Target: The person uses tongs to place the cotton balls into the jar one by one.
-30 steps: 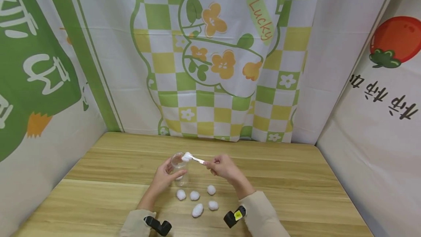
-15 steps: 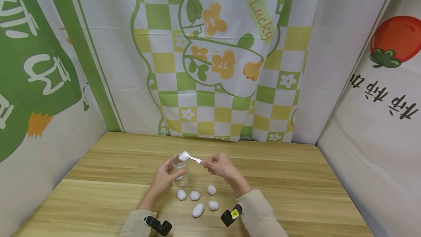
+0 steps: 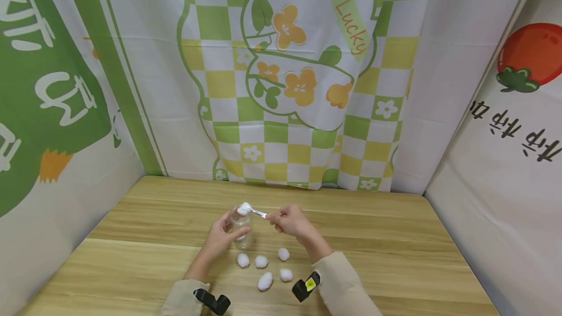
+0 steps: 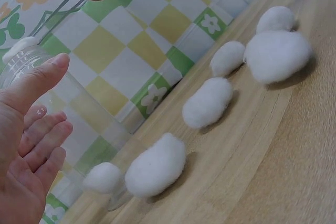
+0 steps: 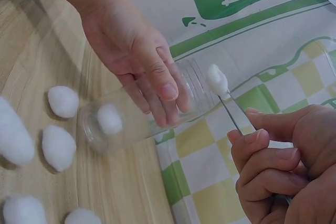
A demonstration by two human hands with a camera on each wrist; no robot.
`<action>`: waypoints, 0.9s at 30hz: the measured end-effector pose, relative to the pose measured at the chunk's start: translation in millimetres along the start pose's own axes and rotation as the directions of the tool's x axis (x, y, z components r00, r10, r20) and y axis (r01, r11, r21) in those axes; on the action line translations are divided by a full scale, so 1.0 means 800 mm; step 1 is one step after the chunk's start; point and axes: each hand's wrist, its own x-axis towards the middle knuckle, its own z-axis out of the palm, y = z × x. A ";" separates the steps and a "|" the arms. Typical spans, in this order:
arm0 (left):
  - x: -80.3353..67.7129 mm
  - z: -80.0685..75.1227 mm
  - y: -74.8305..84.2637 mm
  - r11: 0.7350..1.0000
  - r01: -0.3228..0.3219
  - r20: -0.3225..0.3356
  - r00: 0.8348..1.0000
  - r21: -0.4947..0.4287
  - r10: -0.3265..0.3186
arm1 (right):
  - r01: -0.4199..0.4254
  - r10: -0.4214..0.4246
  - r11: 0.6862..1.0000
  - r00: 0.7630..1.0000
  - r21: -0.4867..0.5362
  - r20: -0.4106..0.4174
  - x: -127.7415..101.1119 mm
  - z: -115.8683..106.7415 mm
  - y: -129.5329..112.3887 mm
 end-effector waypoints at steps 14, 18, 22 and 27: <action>0.000 0.002 0.002 1.000 0.003 -0.012 1.000 -0.023 -0.003 | 0.002 -0.002 1.000 1.000 -0.014 0.008 0.002 0.002 0.002; 0.000 0.001 0.002 1.000 -0.003 -0.009 1.000 -0.016 0.003 | -0.006 0.007 1.000 1.000 -0.004 0.010 0.002 0.002 0.002; 0.000 0.001 0.002 1.000 0.007 -0.005 1.000 -0.005 -0.007 | -0.016 0.016 1.000 1.000 0.002 0.015 0.000 0.002 0.001; -0.001 0.000 0.003 1.000 0.018 -0.001 1.000 0.000 -0.018 | -0.025 0.025 1.000 0.999 0.005 0.030 -0.002 0.002 -0.001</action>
